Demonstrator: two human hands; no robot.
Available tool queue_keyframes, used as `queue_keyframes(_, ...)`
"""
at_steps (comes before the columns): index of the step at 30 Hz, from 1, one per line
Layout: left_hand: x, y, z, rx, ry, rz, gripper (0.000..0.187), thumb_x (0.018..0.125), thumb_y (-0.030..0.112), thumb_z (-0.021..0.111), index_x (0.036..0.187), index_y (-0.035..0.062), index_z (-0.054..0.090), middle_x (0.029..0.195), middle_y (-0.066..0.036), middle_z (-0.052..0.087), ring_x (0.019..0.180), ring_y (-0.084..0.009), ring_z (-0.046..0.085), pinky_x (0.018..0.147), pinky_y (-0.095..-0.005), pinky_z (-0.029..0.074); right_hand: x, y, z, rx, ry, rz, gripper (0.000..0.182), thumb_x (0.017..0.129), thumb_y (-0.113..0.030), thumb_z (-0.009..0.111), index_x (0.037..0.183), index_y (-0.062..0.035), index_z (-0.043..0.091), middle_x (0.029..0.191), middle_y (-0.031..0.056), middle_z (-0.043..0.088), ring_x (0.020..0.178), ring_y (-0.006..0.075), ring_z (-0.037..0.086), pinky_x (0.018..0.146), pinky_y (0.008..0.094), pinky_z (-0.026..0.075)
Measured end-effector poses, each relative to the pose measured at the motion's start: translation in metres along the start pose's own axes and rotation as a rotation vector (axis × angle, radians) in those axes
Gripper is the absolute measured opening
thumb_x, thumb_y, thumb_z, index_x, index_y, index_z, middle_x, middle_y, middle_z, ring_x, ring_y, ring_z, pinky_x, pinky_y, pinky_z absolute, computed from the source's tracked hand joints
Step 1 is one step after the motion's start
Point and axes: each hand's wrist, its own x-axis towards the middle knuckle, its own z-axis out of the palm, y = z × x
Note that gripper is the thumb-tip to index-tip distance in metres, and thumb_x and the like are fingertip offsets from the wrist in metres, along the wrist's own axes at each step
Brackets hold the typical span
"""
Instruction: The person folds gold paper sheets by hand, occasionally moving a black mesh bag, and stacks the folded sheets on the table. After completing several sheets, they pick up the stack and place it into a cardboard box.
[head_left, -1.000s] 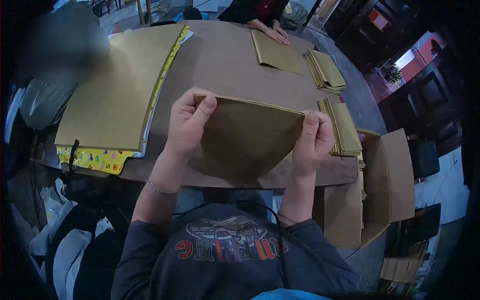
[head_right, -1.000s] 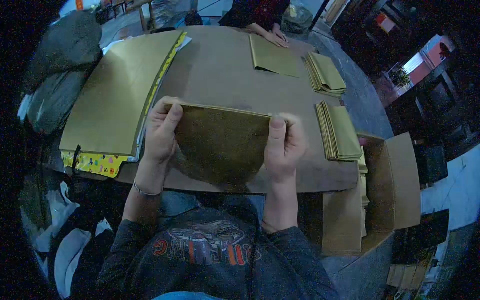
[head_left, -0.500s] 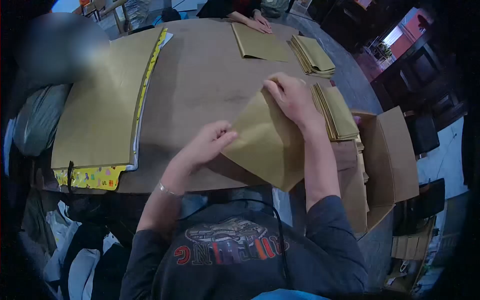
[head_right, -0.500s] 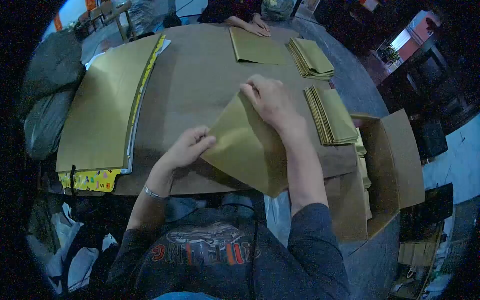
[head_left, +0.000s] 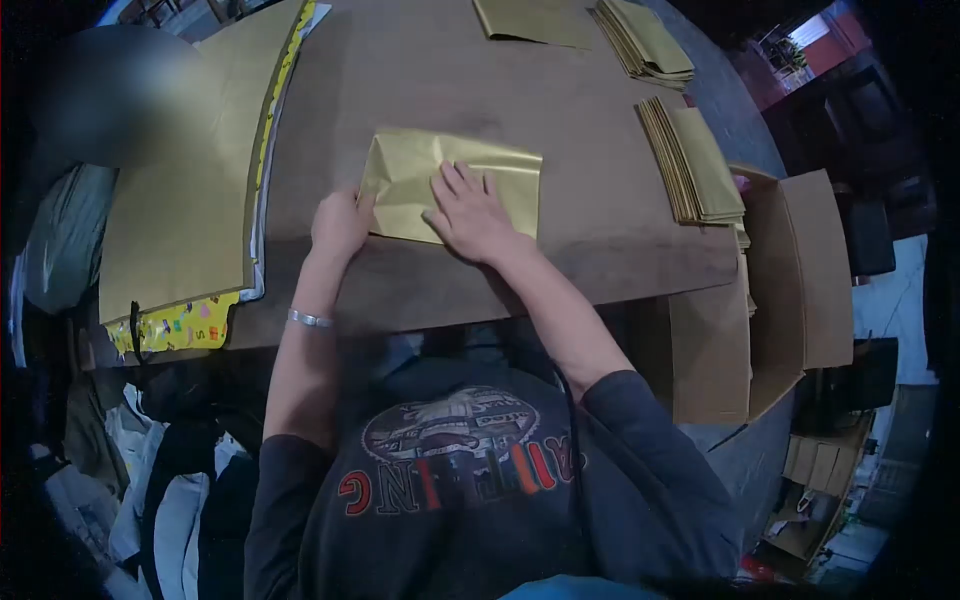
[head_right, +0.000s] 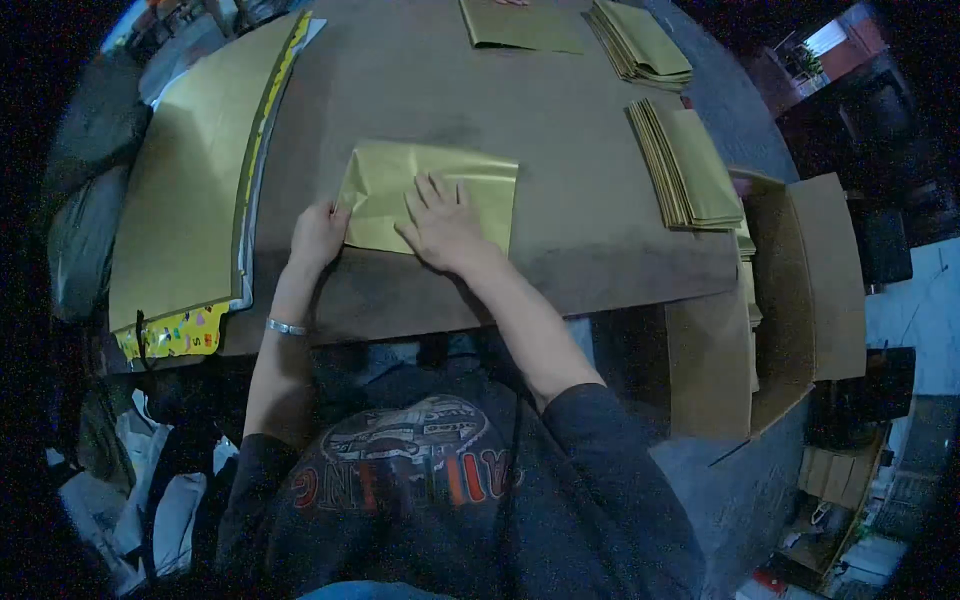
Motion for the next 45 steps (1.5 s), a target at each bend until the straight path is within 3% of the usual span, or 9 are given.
queue_keyframes(11,0.004,-0.009,-0.001,-0.034,0.027,0.031,0.033,0.084,0.035,0.064,0.092,0.0036,0.064,0.091,-0.021,0.067,0.090,-0.0387,0.064,0.076,-0.0473,0.050,-0.014,0.078,-0.019,-0.131,-0.033,0.329,0.064,0.098,-0.046,0.034,0.146,-0.0059,0.026,0.156,0.0144,0.017,0.145,0.0297,0.012,0.113,0.0583,0.013)
queue_keyframes(15,0.000,-0.004,-0.019,-0.070,-0.047,0.014,0.032,0.082,0.036,0.065,0.079,0.0041,0.063,0.084,-0.017,0.067,0.084,-0.0361,0.064,0.073,-0.0451,0.050,-0.014,0.077,-0.017,-0.130,0.000,0.308,0.063,0.097,-0.044,0.036,0.146,-0.0058,0.027,0.156,0.0161,0.018,0.145,0.0315,0.012,0.112,0.0600,0.014)
queue_keyframes(17,0.005,-0.006,-0.022,-0.087,-0.147,-0.049,0.031,0.082,0.035,0.065,0.080,0.0039,0.064,0.081,-0.017,0.066,0.083,-0.0358,0.065,0.073,-0.0450,0.050,-0.012,0.070,-0.027,-0.178,-0.069,0.322,0.062,0.097,-0.044,0.034,0.146,-0.0056,0.027,0.155,0.0166,0.018,0.145,0.0320,0.010,0.112,0.0611,0.011)
queue_keyframes(24,0.005,-0.006,-0.018,-0.009,-0.106,-0.031,0.030,0.082,0.035,0.066,0.086,0.0060,0.068,0.085,-0.017,0.068,0.087,-0.0350,0.065,0.076,-0.0445,0.051,-0.002,0.024,-0.013,-0.146,-0.004,0.048,0.060,0.096,-0.048,0.038,0.142,-0.0100,0.035,0.153,0.0171,0.022,0.143,0.0373,0.013,0.110,0.0623,0.016)
queue_keyframes(35,-0.006,0.004,-0.031,0.156,-0.055,-0.003,0.030,0.078,0.035,0.070,0.091,0.0076,0.068,0.084,-0.014,0.067,0.084,-0.0316,0.066,0.073,-0.0444,0.052,-0.006,0.009,-0.020,-0.143,-0.077,0.177,0.075,0.089,-0.063,0.039,0.147,-0.0154,0.032,0.155,0.0188,0.016,0.144,0.0415,0.007,0.108,0.0688,0.009)
queue_keyframes(38,-0.008,0.025,-0.018,0.078,0.270,0.178,0.026,0.078,0.028,0.070,0.096,0.0096,0.066,0.100,-0.011,0.065,0.096,-0.0302,0.062,0.078,-0.0416,0.051,-0.005,0.011,-0.021,-0.159,-0.033,0.164,0.079,0.087,-0.067,0.042,0.145,-0.0145,0.034,0.154,0.0205,0.017,0.143,0.0434,0.008,0.107,0.0696,0.011)
queue_keyframes(41,0.000,0.052,0.026,-0.161,0.183,0.539,0.026,0.084,0.028,0.065,0.102,0.0092,0.063,0.116,-0.011,0.060,0.111,-0.0312,0.056,0.090,-0.0442,0.046,-0.007,0.008,-0.021,-0.169,-0.043,0.187,0.079,0.086,-0.064,0.046,0.146,-0.0131,0.033,0.154,0.0206,0.017,0.142,0.0438,0.010,0.108,0.0667,0.011)
queue_keyframes(43,0.007,0.067,0.051,-0.018,0.251,0.603,0.030,0.087,0.031,0.061,0.106,0.0087,0.062,0.128,-0.013,0.054,0.123,-0.0338,0.048,0.100,-0.0508,0.039,-0.007,0.011,-0.016,-0.146,-0.006,0.172,0.079,0.087,-0.062,0.047,0.145,-0.0114,0.033,0.153,0.0217,0.018,0.142,0.0434,0.010,0.108,0.0660,0.010)
queue_keyframes(45,0.016,0.062,0.056,0.062,0.157,0.577,0.040,0.089,0.038,0.057,0.117,0.0095,0.059,0.138,-0.013,0.047,0.132,-0.0338,0.038,0.105,-0.0549,0.030,-0.005,0.013,-0.014,-0.133,-0.040,0.191,0.080,0.087,-0.062,0.046,0.146,-0.0107,0.031,0.153,0.0224,0.018,0.143,0.0429,0.009,0.110,0.0644,0.008)
